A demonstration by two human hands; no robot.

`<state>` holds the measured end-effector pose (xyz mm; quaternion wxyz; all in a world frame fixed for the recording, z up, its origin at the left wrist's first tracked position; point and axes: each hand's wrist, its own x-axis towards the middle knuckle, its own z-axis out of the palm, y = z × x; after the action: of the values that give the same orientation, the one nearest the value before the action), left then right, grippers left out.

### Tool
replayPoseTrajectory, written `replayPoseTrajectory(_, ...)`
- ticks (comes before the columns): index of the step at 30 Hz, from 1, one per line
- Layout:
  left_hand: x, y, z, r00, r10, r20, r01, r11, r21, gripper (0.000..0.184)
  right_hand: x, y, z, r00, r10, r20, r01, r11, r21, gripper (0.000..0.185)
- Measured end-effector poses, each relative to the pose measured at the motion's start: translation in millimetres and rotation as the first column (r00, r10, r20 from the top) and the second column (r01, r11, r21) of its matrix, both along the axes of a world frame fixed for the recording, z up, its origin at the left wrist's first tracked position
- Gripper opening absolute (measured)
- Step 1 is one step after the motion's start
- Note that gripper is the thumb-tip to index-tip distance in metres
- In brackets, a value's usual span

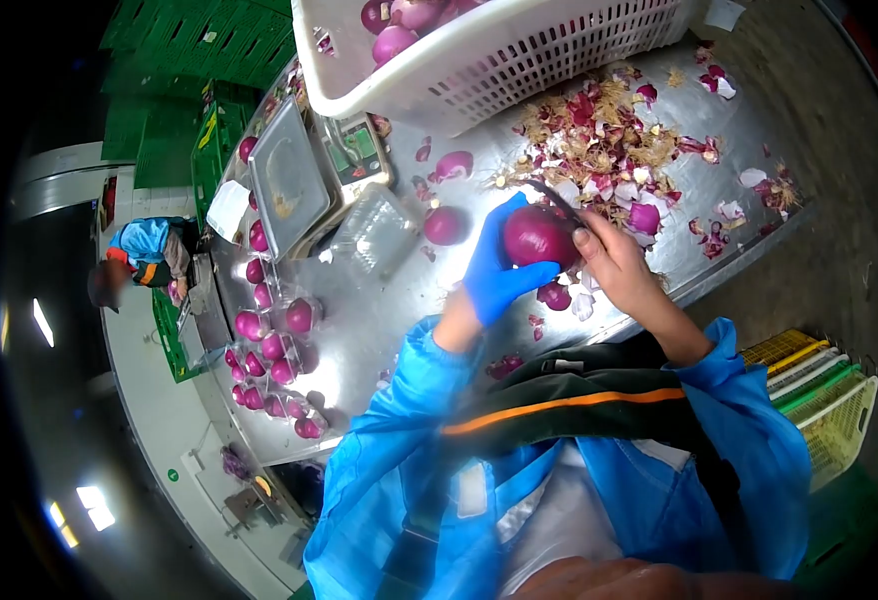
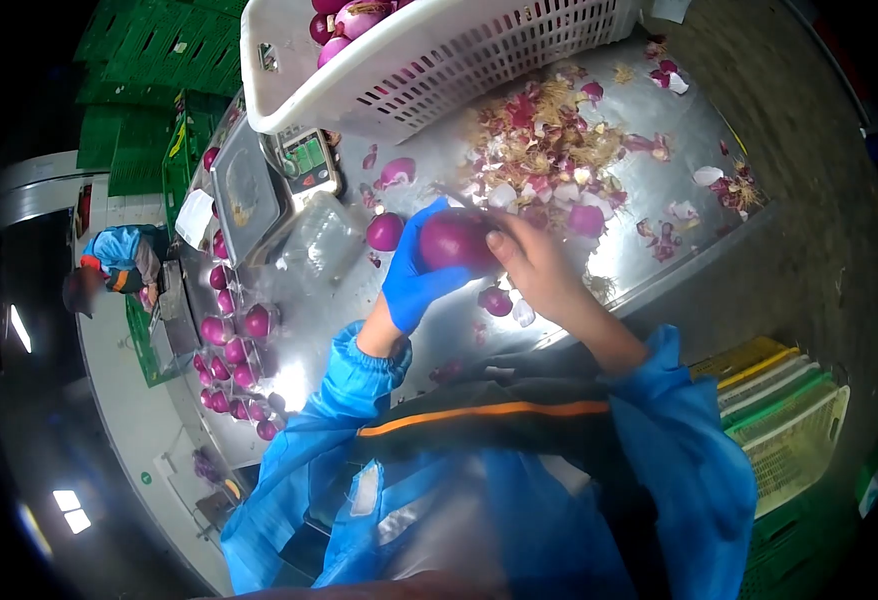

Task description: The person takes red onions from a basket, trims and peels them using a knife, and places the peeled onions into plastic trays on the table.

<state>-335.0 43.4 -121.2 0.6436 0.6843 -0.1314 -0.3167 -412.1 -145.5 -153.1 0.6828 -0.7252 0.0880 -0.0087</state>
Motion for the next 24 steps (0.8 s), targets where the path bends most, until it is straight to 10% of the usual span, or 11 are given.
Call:
replayPoseTrajectory(3, -5.6, 1.9, -17.8, 0.954, 0.072, 0.293, -0.096, 0.993, 0.069, 0.095, -1.1, -5.5, 6.8, 0.941, -0.010, 0.338, 0.210, 0.800, -0.562, 0.035)
replayPoseTrajectory(12, -10.0, -1.8, -7.5, 0.766, 0.148, 0.625, -0.229, 0.972, 0.051, 0.099, -10.5, -4.9, -15.5, 0.972, -0.081, 0.222, 0.218, 0.672, -0.708, 0.035)
replayPoseTrajectory(15, -2.5, -1.7, 3.8, 0.773, 0.150, 0.617, -0.202, 0.979, 0.015, 0.097, -17.0, -6.3, -18.4, 0.991, -0.112, 0.075, 0.122, 0.983, -0.135, 0.033)
replayPoseTrajectory(18, -11.4, -4.7, -16.0, 0.871, 0.040, 0.490, -0.077, 0.995, 0.057, 0.103, -11.5, -9.7, -12.3, 0.989, 0.111, -0.095, -0.026, 0.773, 0.634, 0.041)
replayPoseTrajectory(21, -19.6, 4.4, 9.6, 0.860, -0.066, 0.506, 0.012, 0.994, 0.109, 0.084, -9.6, -7.7, -35.6, 0.966, 0.256, -0.040, -0.091, 0.480, 0.873, 0.038)
replayPoseTrajectory(24, 20.0, 77.3, -24.0, 0.707, 0.154, 0.691, -0.296, 0.951, 0.091, 0.048, -20.4, -4.5, -35.3, 0.967, 0.204, -0.152, -0.007, 0.619, 0.785, 0.035)
